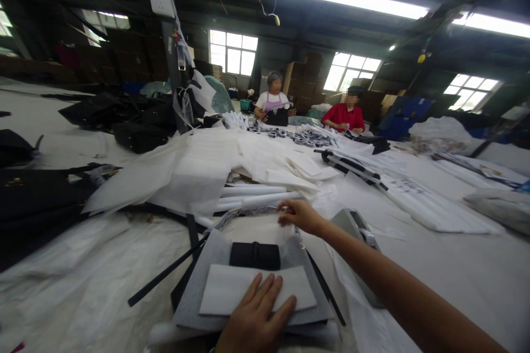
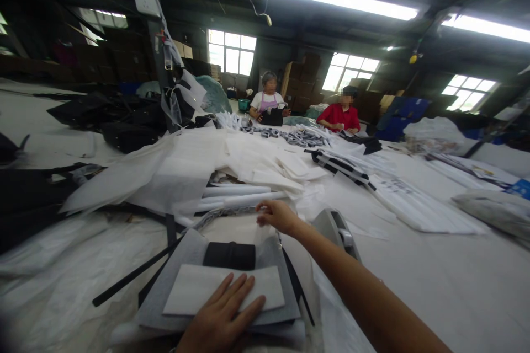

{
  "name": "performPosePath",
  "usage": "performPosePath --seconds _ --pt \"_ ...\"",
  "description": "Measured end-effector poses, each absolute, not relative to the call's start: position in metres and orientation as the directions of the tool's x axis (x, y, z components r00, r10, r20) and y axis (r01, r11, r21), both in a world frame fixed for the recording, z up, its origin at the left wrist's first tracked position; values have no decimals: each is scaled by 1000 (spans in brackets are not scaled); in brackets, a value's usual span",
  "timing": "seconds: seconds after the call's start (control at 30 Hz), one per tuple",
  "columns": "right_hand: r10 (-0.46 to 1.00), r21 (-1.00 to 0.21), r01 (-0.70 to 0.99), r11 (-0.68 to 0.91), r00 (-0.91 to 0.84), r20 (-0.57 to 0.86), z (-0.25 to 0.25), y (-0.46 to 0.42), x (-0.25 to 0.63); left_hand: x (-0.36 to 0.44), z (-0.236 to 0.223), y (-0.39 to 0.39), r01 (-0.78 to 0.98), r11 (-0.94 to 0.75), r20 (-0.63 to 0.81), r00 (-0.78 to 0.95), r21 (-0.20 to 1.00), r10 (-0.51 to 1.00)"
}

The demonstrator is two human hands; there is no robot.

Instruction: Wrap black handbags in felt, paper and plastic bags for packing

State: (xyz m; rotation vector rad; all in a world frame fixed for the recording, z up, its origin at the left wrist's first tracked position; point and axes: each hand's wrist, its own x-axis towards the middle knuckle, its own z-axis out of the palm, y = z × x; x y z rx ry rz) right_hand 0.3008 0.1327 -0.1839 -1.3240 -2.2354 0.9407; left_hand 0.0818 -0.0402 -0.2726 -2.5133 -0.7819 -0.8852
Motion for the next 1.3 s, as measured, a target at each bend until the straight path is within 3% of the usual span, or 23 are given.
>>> performPosePath --seconds 0.27,0.47,0.6,0.73,0.8,0.97,1.3 --pt "878 -683 581 443 -436 198 -137 143 298 78 -272 -41 582 -805 615 678 -115 403" --pt "837 -598 599 533 -479 266 -110 71 298 79 -266 -44 593 -802 606 665 -72 437" --pt "814 -505 642 577 -499 297 -133 -3 297 80 -263 -47 596 -803 569 667 -20 481" --pt "684 -210 687 695 -543 487 -175 -51 294 80 -258 -50 597 -802 510 687 9 517" --pt "632 -148 688 710 -532 563 -190 -64 291 80 -256 -50 589 -808 500 701 -3 509" --pt "562 -134 711 690 -410 718 -203 -82 284 80 -252 -50 572 -820 483 719 -2 500" --pt "544 -56 741 670 -438 716 -216 -103 280 80 -255 -53 551 -826 479 698 115 532"
